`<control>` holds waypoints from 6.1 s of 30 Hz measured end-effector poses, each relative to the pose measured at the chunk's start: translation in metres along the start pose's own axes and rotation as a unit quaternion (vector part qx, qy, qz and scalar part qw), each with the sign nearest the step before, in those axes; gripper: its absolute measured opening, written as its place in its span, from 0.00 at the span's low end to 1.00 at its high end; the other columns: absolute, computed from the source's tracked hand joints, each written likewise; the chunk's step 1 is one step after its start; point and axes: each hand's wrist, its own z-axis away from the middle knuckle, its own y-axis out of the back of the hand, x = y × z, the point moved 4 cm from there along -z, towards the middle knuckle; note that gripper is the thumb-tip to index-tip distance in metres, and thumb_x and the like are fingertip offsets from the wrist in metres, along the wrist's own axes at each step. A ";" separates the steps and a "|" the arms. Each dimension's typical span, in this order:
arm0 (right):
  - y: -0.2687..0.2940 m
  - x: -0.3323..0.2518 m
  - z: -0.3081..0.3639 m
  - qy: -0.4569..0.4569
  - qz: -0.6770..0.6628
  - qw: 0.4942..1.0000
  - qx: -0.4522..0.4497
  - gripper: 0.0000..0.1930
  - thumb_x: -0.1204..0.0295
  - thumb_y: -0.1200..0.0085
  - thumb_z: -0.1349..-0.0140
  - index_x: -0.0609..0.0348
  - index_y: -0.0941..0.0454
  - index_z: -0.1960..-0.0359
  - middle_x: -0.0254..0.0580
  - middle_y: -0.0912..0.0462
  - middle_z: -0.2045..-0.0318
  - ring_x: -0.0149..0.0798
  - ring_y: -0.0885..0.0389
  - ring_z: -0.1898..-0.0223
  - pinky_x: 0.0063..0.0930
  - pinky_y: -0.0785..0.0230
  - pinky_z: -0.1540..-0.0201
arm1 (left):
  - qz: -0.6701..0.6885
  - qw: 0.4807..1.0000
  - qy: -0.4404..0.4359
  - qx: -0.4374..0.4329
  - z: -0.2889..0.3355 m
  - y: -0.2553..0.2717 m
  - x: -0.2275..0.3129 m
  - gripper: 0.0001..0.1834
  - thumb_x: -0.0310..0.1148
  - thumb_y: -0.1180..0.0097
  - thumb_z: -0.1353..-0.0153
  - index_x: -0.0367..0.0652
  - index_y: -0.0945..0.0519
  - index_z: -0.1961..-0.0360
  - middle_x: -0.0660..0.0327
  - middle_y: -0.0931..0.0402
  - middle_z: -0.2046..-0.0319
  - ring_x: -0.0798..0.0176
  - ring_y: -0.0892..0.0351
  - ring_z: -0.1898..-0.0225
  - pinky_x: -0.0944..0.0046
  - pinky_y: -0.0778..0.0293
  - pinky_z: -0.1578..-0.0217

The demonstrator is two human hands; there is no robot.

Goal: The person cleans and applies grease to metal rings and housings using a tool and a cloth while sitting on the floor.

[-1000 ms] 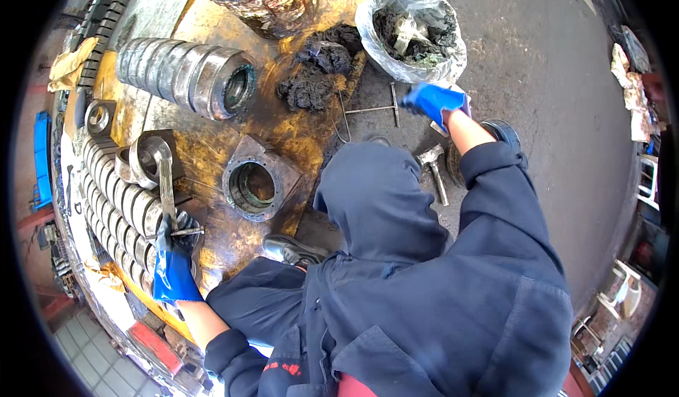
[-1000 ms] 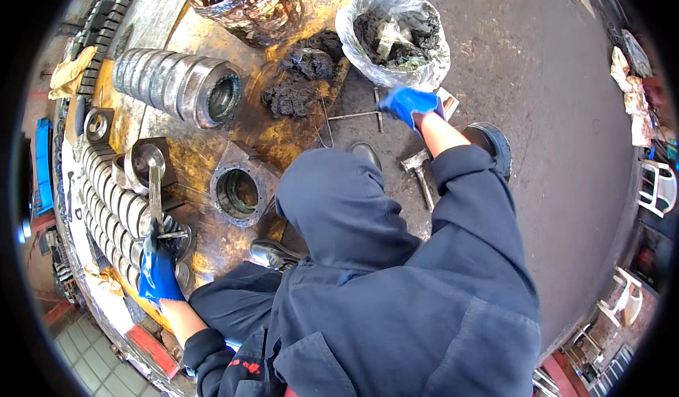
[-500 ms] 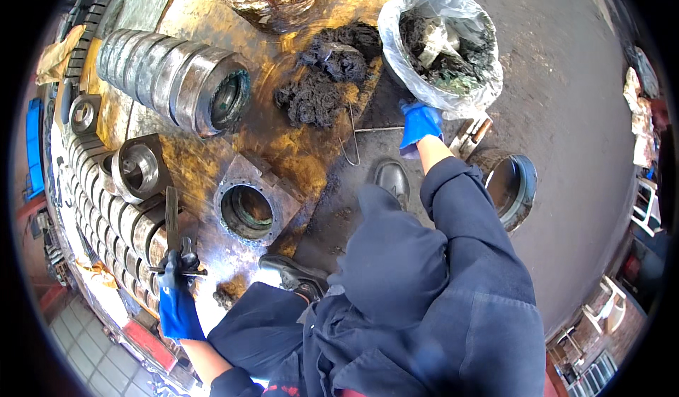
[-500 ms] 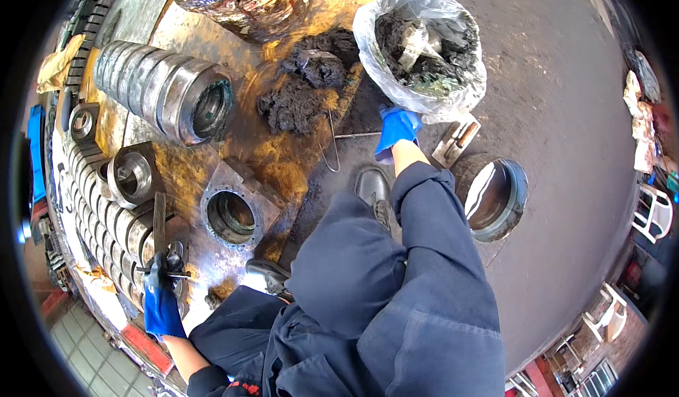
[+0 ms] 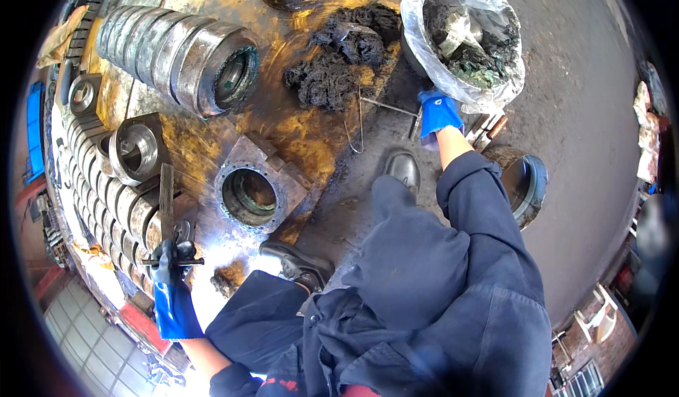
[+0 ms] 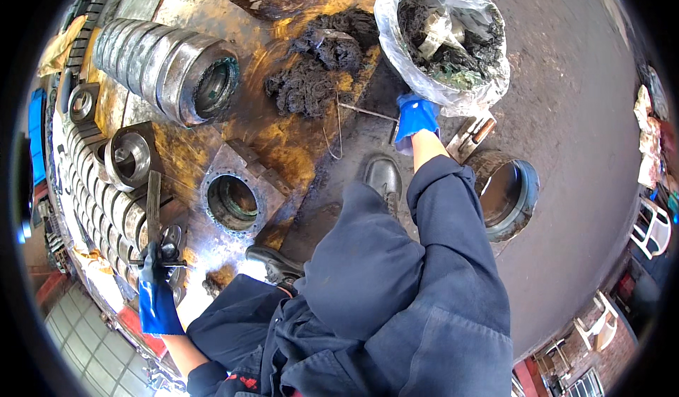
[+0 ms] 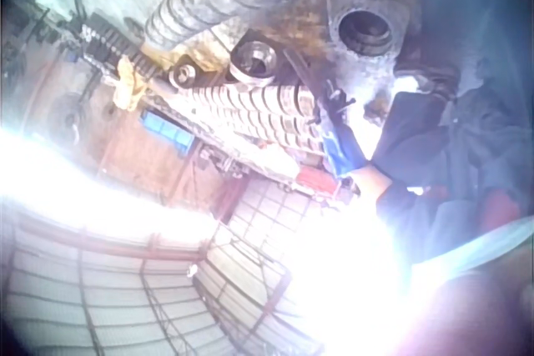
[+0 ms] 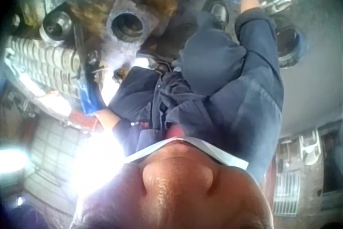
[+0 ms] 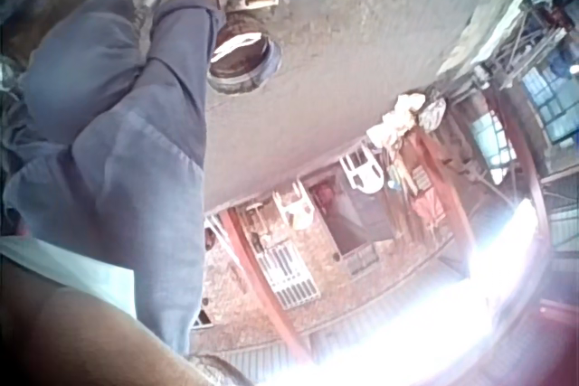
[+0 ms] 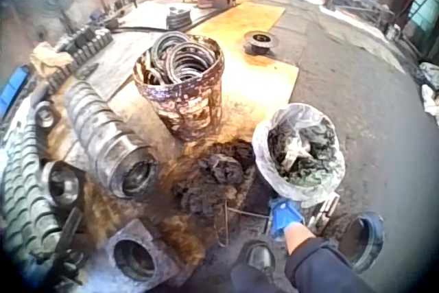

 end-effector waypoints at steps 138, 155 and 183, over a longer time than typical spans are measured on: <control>-0.116 -0.269 0.141 0.249 -0.086 0.954 -0.140 0.18 0.57 0.53 0.37 0.59 0.20 0.61 0.58 0.18 0.65 0.58 0.21 0.63 0.48 0.28 0.59 | -0.499 0.857 0.110 0.068 0.067 -0.030 0.023 0.15 0.41 0.47 0.43 0.44 0.20 0.60 0.59 0.17 0.72 0.61 0.19 0.71 0.61 0.25 0.66; -0.029 -0.179 0.144 0.071 -0.027 0.991 -0.113 0.18 0.57 0.54 0.38 0.53 0.23 0.53 0.49 0.17 0.56 0.53 0.18 0.54 0.46 0.26 0.51 | -0.400 0.912 0.090 -0.015 0.040 -0.011 -0.003 0.15 0.36 0.44 0.37 0.37 0.23 0.55 0.52 0.17 0.74 0.60 0.17 0.75 0.60 0.24 0.76; -0.119 -0.205 0.179 0.235 -0.035 0.960 -0.148 0.17 0.54 0.50 0.41 0.52 0.20 0.61 0.54 0.16 0.66 0.58 0.17 0.63 0.49 0.25 0.59 | -0.545 0.837 0.046 0.014 0.055 -0.054 0.035 0.16 0.39 0.45 0.40 0.40 0.21 0.56 0.57 0.17 0.74 0.63 0.21 0.77 0.61 0.26 0.76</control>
